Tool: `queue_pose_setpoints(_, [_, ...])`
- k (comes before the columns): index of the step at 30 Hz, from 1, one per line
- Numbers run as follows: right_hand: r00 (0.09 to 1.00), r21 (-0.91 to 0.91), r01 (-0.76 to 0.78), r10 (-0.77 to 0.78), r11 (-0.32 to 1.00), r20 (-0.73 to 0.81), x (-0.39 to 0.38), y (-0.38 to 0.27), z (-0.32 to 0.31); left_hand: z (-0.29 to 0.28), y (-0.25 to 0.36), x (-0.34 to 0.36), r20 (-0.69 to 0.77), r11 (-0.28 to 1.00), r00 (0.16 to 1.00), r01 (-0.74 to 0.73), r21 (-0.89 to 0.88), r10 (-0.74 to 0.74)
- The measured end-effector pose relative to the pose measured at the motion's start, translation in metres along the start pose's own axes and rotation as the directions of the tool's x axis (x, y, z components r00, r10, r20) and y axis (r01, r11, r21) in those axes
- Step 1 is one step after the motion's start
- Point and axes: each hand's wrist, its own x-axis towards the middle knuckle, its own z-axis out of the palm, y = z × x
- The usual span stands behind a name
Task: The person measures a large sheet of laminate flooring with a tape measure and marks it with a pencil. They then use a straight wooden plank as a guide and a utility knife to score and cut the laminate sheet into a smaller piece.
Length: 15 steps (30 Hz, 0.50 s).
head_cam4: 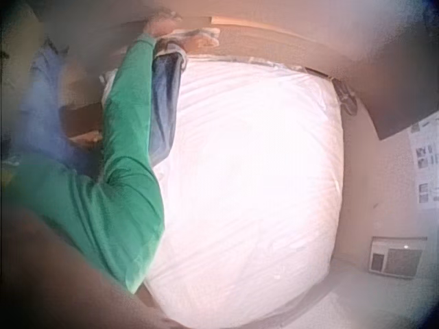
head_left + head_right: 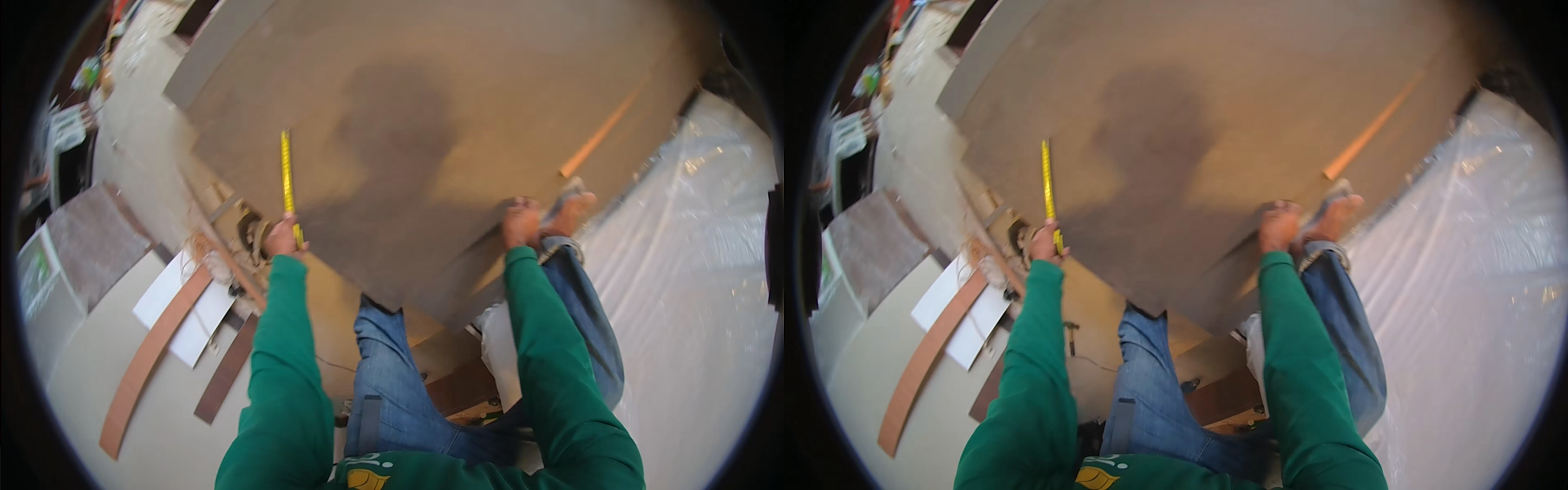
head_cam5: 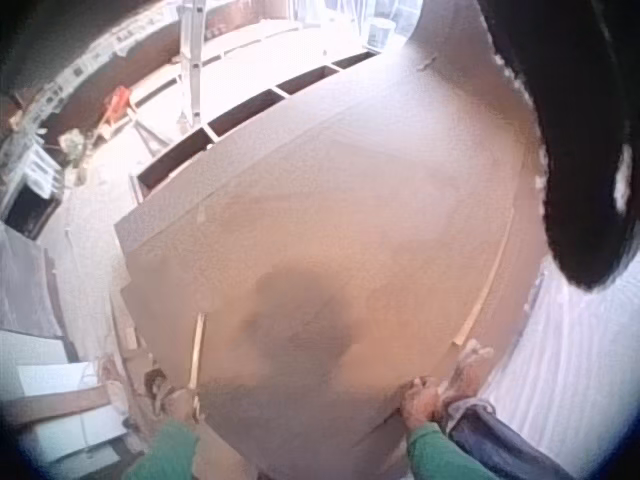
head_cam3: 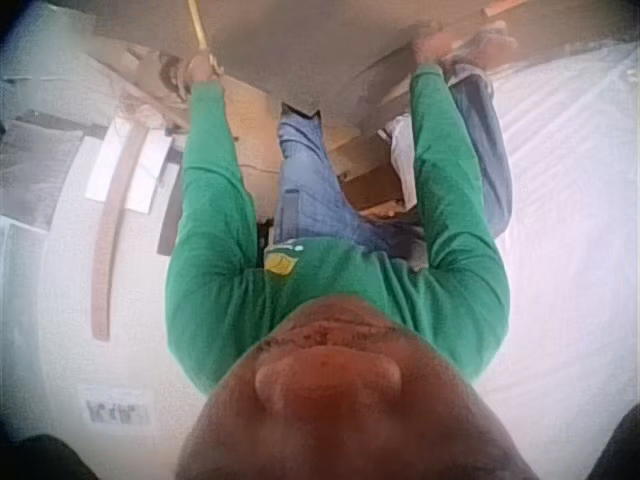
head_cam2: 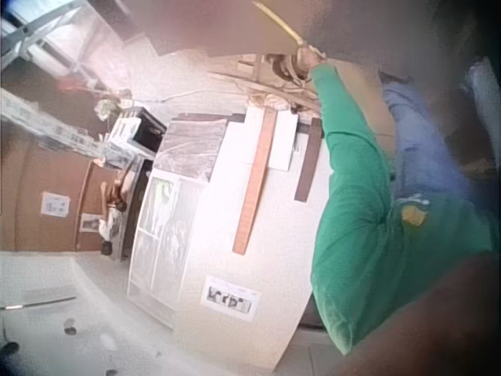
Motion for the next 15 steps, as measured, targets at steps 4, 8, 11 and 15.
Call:
queue_pose_setpoints(4, [0.988, -0.241, -0.125, 0.100, 0.962, -0.116, -0.023, -0.057, 0.011, -0.021, 0.021, 0.037, 0.093, 0.979, 0.990, -0.118, 0.168, 0.104])
queue_pose_setpoints(8, [0.964, -0.191, -0.262, 0.267, 0.946, 0.000, -0.047, -0.097, 0.012, -0.051, 0.015, 0.079, -0.002, 0.973, 0.998, -0.058, 0.223, 0.060])
queue_pose_setpoints(11, [0.959, -0.243, -0.257, 0.277, 0.935, 0.052, -0.054, -0.093, 0.003, -0.037, 0.015, 0.063, -0.082, 0.952, 0.996, -0.020, 0.306, 0.047])
queue_pose_setpoints(15, [0.949, -0.285, -0.250, 0.292, 0.925, 0.116, -0.068, -0.094, 0.001, -0.044, 0.020, 0.049, -0.189, 0.901, 0.976, -0.018, 0.434, 0.111])
